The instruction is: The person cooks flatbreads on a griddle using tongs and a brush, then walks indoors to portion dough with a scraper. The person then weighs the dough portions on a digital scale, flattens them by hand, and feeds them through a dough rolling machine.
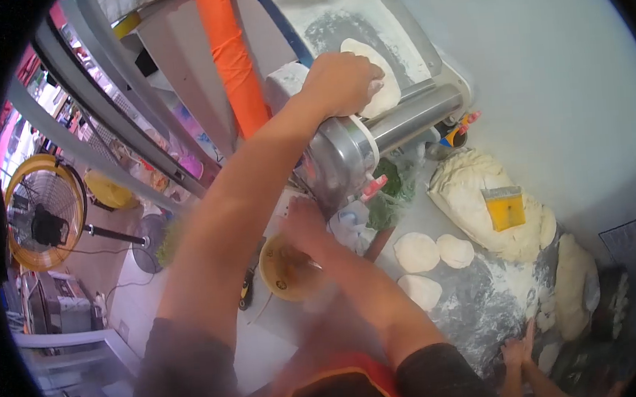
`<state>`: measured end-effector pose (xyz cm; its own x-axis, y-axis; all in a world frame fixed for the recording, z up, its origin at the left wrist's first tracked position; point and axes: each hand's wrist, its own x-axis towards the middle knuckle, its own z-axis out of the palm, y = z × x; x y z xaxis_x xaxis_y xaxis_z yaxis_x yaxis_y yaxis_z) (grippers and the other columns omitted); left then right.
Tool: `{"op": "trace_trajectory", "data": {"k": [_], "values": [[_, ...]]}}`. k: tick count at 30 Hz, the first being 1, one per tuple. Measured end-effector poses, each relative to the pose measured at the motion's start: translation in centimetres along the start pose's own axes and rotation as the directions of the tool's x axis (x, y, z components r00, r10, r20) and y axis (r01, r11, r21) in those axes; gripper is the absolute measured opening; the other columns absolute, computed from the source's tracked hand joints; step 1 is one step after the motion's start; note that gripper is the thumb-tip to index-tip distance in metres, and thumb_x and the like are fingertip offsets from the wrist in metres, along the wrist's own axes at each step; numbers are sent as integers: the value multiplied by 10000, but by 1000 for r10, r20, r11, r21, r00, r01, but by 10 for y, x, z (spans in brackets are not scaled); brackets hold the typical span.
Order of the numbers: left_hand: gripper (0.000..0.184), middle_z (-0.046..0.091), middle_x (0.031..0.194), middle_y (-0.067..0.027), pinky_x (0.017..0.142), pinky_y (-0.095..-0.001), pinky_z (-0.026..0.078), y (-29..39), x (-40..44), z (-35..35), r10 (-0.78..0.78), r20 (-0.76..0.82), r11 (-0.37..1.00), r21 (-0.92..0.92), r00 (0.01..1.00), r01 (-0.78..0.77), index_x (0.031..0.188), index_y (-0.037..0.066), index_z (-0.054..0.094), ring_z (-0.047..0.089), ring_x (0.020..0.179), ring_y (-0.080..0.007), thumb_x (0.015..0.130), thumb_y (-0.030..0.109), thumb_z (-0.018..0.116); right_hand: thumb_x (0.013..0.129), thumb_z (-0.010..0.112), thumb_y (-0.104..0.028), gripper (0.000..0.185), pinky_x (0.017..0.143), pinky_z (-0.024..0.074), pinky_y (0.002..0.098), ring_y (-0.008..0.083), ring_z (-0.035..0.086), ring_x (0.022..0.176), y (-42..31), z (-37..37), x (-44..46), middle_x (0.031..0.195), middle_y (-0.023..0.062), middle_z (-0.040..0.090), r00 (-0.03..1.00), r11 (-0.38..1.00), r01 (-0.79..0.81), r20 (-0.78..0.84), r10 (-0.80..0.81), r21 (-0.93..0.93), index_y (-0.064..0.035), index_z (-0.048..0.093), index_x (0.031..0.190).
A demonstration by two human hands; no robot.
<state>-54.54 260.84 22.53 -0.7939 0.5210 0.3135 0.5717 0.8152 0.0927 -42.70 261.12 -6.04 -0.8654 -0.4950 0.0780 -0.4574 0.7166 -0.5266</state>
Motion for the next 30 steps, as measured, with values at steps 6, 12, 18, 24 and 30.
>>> {"op": "trace_trajectory", "data": {"k": [6,12,18,24,30], "values": [[253,663,965,-58,773,-395,472,1,-1,0,12,21,1000,-17,1000,-12,1024,194,672,619,908,-255,867,276,491,819,552,-297,421,862,429,440,390,524,1023,-8,-36,-14,1078,281,528,995,991,-90,61,84,103,81,547,1003],[272,668,922,-64,761,-387,470,0,-2,0,50,-34,998,-40,998,-51,993,205,683,621,873,-267,847,296,472,853,531,-223,449,926,407,430,377,523,1070,-26,-86,-44,1109,272,537,999,988,24,30,-29,151,61,417,1181],[274,672,893,-59,754,-383,470,3,-1,-2,29,18,1000,-12,999,-29,1016,215,675,625,849,-264,859,300,466,909,499,-232,374,823,487,369,328,617,927,-17,-182,-116,1013,194,626,941,949,75,293,-169,306,12,492,1192],[225,637,991,-59,785,-405,473,0,0,6,116,-130,993,32,985,-113,1000,179,650,594,951,-269,816,271,559,939,475,-226,397,910,472,351,240,586,1036,64,-219,-121,1141,172,576,902,286,-359,251,352,888,25,438,1244],[290,629,1014,-35,808,-400,470,7,-1,-6,78,31,994,70,996,-80,1057,181,628,586,966,-262,798,304,581,949,332,-469,658,1045,291,512,343,319,1290,72,-219,-60,1396,206,326,850,-460,4,239,469,888,8,212,1385]]}}
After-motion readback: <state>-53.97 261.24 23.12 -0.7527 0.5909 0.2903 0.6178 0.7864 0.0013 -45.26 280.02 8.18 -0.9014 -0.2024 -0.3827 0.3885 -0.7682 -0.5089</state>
